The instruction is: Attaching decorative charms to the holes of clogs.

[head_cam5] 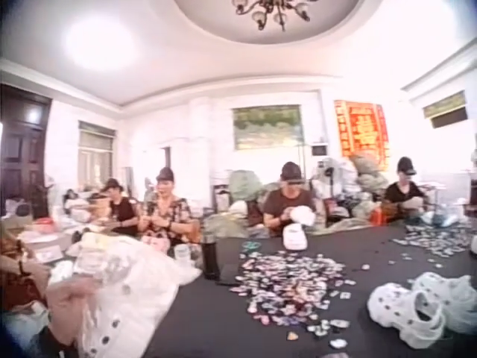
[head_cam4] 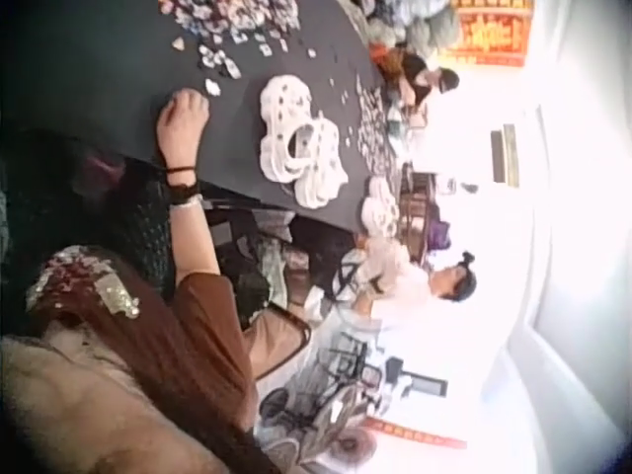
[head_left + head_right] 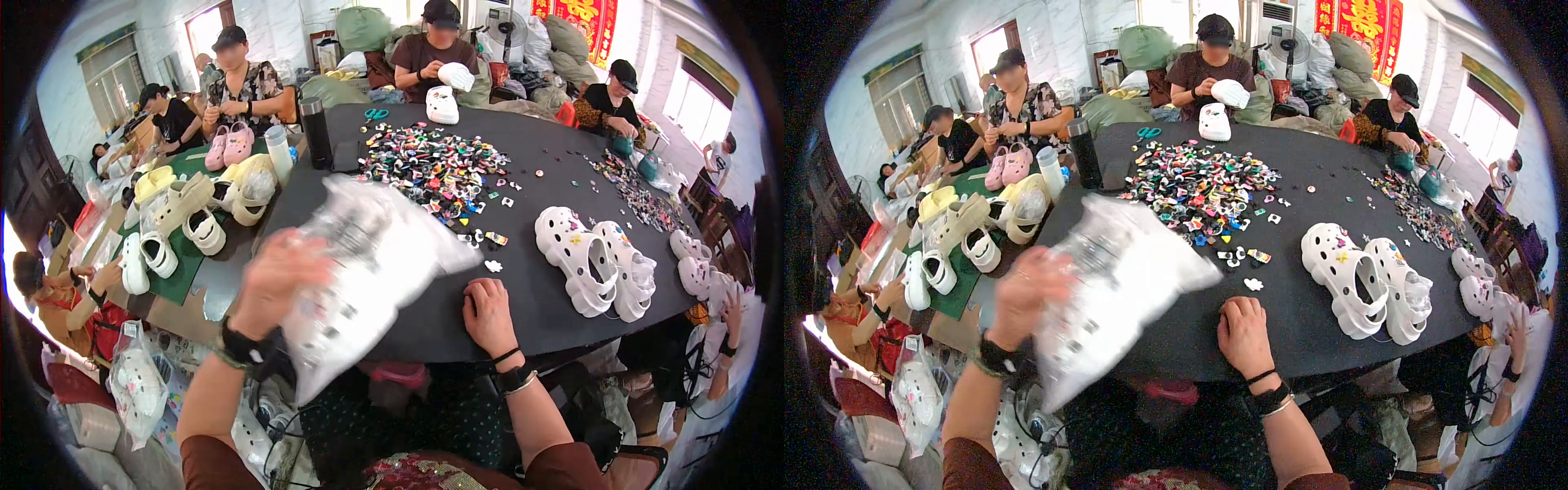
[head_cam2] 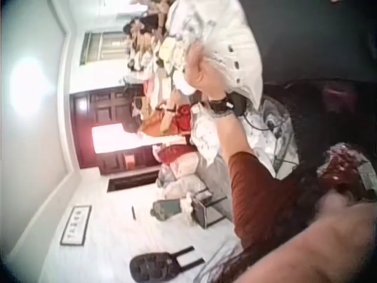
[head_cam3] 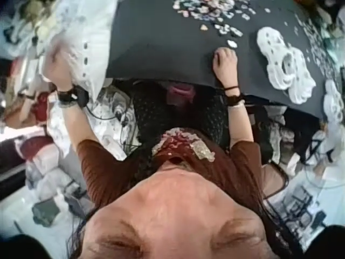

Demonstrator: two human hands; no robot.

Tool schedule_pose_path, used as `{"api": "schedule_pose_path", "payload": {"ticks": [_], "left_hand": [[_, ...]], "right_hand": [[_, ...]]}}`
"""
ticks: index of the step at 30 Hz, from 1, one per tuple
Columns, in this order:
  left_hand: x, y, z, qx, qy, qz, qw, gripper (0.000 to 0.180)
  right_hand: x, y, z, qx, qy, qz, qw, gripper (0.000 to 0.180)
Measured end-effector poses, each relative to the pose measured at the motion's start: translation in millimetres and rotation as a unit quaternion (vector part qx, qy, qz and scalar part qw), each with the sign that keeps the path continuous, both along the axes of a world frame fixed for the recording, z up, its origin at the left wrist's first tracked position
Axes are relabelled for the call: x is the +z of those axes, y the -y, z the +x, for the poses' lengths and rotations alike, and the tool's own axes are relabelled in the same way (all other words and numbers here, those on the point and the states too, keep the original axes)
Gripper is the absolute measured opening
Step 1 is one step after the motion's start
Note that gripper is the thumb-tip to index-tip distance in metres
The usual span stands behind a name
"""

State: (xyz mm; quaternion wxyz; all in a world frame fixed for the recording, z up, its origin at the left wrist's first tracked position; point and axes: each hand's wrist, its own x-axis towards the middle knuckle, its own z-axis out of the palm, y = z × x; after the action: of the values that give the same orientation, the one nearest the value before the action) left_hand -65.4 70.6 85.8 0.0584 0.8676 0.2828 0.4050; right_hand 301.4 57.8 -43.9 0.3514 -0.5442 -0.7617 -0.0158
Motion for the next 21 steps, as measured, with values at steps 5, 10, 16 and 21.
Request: {"api": "schedule_pose_path", "payload": {"ticks": [5, 10, 16, 21], "left_hand": [[-23.1, 20.5, 51.5, -0.079, -0.137, -0.02, 0.987, 0.032], [-18.5, 32.2, 43.2, 0.019, -0.144, -0.008, 0.989, 0.04], [-30.0, 42.7, 44.8, 0.052, -0.094, -0.037, 0.994, 0.041], [-22.6, 59.4, 42.3, 0.082, -0.105, -0.036, 0.99, 0.036]], "right_hand": [[1.6, -0.5, 2.1, 0.026, 0.0, -0.008, 1.0, 0.03], [-10.3, -15.1, 12.4, 0.02, -0.07, -0.007, 0.997, 0.016], [12.1, -41.7, 24.7, 0.106, -0.42, -0.109, 0.895, 0.011], [70.9, -63.0, 0.1, 0.259, -0.033, -0.051, 0.964, 0.011]]}}
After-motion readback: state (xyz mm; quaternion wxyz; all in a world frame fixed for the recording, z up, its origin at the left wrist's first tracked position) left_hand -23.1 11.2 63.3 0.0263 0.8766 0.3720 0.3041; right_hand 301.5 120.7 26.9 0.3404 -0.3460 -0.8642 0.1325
